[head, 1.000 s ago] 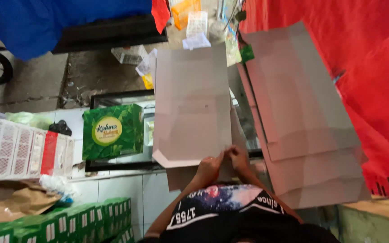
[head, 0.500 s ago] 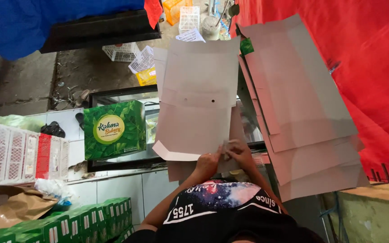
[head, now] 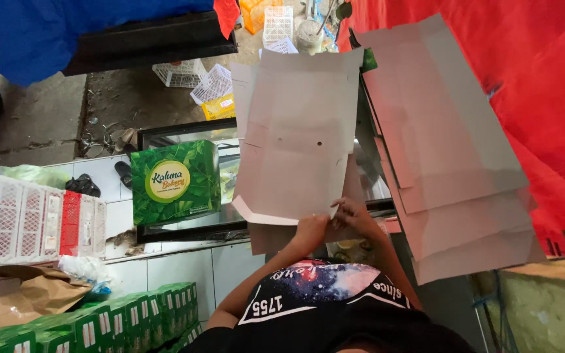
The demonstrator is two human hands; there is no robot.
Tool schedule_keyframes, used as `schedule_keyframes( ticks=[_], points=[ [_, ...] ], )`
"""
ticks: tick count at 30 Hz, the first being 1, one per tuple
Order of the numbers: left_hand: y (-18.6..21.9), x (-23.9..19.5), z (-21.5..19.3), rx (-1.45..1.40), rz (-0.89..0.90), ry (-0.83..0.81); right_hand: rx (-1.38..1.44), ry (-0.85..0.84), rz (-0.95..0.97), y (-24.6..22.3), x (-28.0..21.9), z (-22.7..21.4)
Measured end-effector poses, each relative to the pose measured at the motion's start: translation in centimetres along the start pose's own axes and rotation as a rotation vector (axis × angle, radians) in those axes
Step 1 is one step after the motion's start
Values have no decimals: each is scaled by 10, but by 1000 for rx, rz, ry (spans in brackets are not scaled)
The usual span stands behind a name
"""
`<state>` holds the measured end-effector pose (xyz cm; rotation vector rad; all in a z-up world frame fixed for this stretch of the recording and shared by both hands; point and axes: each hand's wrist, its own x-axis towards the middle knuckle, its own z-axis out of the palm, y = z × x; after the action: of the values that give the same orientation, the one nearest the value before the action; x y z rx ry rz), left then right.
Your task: The person folds flat cardboard sheets into open-top boxes and places green Kaluma Bakery product boxes inside them. The person repeats this process multiple times, stacking the finished boxes on a nearby surface.
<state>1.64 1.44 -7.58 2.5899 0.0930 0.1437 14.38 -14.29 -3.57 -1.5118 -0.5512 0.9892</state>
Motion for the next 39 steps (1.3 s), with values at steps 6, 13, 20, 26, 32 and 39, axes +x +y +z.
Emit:
schedule_keyframes(
  ticks=[6,13,20,26,32,39],
  points=[
    [7,-9,-48,27,102,-147,-338,238,-154,20,15,24],
    [-45,-72,-140,176,-377,296,-969,591,93,-23,-7,46],
    [-98,-90,-94,-501,-604,456,-1561,912,-552,-114,-26,105],
    [-78,-61,-47,-342,-669,404,-541,-102,-41,-33,48,127],
    [-127,-72,4,-482,-698,223,-103,-152,295,4,84,97],
    [-121,-71,-1,-948,-703,109,79,-221,322,18,67,96]
  ],
)
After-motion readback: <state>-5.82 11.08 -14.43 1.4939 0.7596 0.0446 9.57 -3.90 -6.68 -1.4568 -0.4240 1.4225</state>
